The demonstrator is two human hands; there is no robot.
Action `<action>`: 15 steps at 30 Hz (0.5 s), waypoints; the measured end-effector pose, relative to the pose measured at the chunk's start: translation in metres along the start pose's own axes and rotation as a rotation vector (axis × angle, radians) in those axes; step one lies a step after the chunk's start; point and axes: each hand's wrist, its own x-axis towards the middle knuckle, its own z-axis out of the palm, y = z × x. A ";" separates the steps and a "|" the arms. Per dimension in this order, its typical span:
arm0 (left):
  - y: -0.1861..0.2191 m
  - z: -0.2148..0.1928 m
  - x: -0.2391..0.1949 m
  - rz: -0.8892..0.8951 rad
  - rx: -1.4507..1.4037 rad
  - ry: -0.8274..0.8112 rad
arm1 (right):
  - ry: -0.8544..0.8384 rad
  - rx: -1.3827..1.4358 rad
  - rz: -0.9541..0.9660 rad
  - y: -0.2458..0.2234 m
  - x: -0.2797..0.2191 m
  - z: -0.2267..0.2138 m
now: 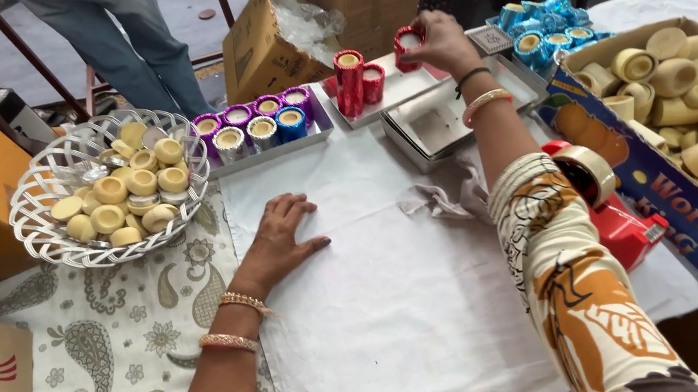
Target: The person wraps small cylindrical candles in shiny red and purple foil. They place the wrapped candles into a metal tray and use scissors to cut a piece of purple foil.
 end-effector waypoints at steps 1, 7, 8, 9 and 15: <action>0.000 -0.001 0.001 -0.001 0.002 0.006 | 0.002 0.000 -0.006 0.005 0.005 0.008; 0.001 -0.001 0.001 -0.017 -0.016 0.005 | -0.111 0.055 0.180 0.031 0.027 0.057; 0.002 -0.001 0.000 -0.023 -0.015 0.009 | -0.138 0.011 0.172 0.032 0.029 0.062; 0.003 -0.002 0.001 -0.027 -0.013 0.014 | -0.163 -0.035 0.163 0.032 0.032 0.065; 0.001 0.001 0.000 -0.020 -0.029 0.029 | -0.268 -0.080 0.253 0.013 0.026 0.071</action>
